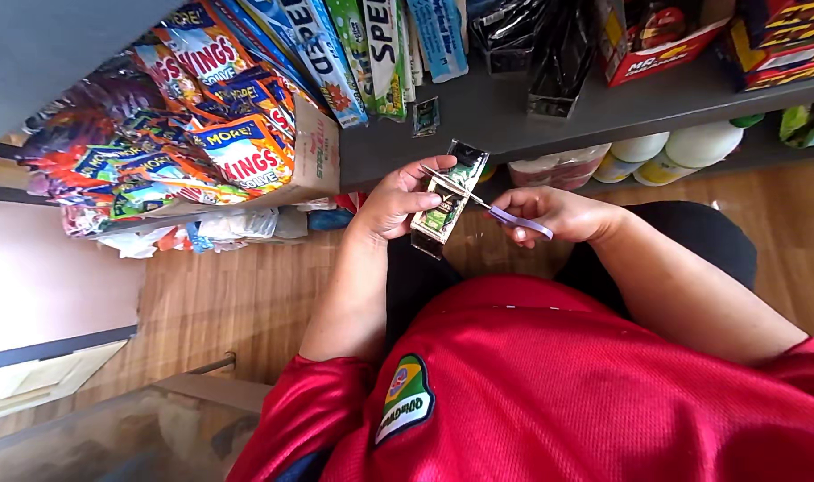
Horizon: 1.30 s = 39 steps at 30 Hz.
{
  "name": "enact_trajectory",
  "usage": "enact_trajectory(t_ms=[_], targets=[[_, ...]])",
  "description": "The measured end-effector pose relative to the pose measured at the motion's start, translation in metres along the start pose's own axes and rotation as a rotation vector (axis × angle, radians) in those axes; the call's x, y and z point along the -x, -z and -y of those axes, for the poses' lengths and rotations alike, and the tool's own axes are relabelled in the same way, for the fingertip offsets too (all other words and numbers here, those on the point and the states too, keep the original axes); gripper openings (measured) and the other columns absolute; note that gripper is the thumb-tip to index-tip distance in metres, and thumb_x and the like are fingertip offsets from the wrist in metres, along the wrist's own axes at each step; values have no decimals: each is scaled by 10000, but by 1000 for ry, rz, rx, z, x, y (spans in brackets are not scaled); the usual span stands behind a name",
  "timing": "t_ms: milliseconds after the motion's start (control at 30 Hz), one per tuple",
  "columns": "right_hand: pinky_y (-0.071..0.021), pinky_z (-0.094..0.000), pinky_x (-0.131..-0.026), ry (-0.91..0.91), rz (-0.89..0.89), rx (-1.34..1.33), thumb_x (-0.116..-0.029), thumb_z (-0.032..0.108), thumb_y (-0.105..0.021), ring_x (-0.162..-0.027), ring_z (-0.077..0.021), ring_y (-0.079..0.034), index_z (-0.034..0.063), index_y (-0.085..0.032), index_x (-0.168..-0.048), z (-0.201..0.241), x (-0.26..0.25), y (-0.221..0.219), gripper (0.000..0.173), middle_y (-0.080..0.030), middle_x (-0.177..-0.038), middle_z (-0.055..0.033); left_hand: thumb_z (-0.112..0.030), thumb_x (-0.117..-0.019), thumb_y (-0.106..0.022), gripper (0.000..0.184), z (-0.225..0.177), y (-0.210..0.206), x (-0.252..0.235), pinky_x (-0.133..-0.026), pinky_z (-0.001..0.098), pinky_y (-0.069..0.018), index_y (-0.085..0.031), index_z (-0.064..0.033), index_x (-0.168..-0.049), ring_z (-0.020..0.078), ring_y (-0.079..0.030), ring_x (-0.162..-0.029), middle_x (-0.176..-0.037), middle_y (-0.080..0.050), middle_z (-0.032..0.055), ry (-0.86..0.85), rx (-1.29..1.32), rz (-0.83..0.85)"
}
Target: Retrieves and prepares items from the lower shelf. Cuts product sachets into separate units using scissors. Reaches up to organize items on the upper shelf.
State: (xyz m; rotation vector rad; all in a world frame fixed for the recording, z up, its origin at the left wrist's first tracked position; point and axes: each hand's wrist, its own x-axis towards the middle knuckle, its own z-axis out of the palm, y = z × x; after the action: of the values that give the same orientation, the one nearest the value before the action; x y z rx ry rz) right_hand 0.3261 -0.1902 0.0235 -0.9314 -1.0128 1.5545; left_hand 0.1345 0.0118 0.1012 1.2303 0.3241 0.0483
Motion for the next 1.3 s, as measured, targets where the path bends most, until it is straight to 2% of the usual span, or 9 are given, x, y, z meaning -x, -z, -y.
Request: enact_trajectory(t_ms=[233, 400, 600, 733, 933, 1000, 1067, 1167, 1300], targets=[[-527, -156, -588, 4, 20, 9, -843, 129, -707, -638, -9, -620, 75, -616, -1216, -3, -2, 1, 387, -670, -790, 61, 11, -779, -723, 533, 2, 0, 0, -863, 335, -617, -631, -111, -1289, 148, -734, -978, -1128, -749, 34, 1, -7, 4], [-508, -148, -602, 4, 17, 31, -849, 222, -719, -673, 9, -611, 94, -608, -1219, -5, -4, -1, 407, -669, -821, 76, 13, -776, -703, 530, 10, -8, -1, -865, 324, -612, -635, -98, -1290, 126, -730, -969, -1109, -754, 15, 41, -2, 20], [-519, -154, -612, 4, 9, 26, -859, 208, -715, -676, 0, -616, 89, -608, -1226, -5, -4, -2, 400, -667, -825, 68, 28, -777, -698, 541, 10, -6, -2, -866, 323, -612, -621, -89, -1300, 133, -732, -972, -1109, -755, 25, 48, 3, 28], [-530, -162, -605, 15, 9, 52, -879, 126, -689, -663, -8, -617, 64, -607, -1240, -5, -5, -1, 375, -655, -812, 57, -4, -774, -712, 562, 9, -5, -3, -843, 311, -613, -610, -91, -1320, 121, -729, -954, -1107, -751, 12, 34, -46, 12], [-539, -167, -581, 38, -18, 39, -892, 18, -657, -622, -15, -621, 42, -611, -1213, -5, -7, -2, 325, -663, -780, 51, 42, -795, -646, 634, 8, -5, -7, -860, 303, -610, -502, -32, -1408, 115, -728, -971, -1135, -742, 16, 73, -88, 44], [-547, -178, -601, 16, -75, 41, -891, 27, -658, -638, -23, -623, 32, -598, -1238, -4, -7, -2, 352, -662, -808, 40, 38, -795, -631, 644, 8, 0, -11, -866, 306, -605, -491, -24, -1420, 111, -714, -978, -1166, -720, 23, 55, -149, -39], [-556, -196, -635, 21, -172, 35, -893, 72, -657, -675, -29, -628, 34, -571, -1282, -5, -9, -1, 401, -665, -847, 37, 51, -833, -586, 625, 7, 10, -18, -883, 309, -577, -473, -16, -1444, 111, -669, -1021, -1275, -645, 56, 44, -283, -184], [-569, -236, -682, 79, -334, 14, -908, 132, -654, -729, -57, -639, 37, -546, -1318, -11, -15, 3, 434, -663, -900, 18, 89, -883, -549, 608, 3, 28, -36, -931, 380, -546, -469, -15, -1477, 197, -623, -1134, -1414, -554, 155, 75, -432, -395], [-574, -239, -687, 117, -430, 23, -932, 134, -640, -738, -58, -647, 36, -541, -1325, -14, -18, 6, 417, -667, -910, 18, 52, -889, -592, 613, -8, 43, -56, -1026, 399, -480, -480, -46, -1485, 218, -538, -1283, -1466, -513, 156, 47, -619, -486]])
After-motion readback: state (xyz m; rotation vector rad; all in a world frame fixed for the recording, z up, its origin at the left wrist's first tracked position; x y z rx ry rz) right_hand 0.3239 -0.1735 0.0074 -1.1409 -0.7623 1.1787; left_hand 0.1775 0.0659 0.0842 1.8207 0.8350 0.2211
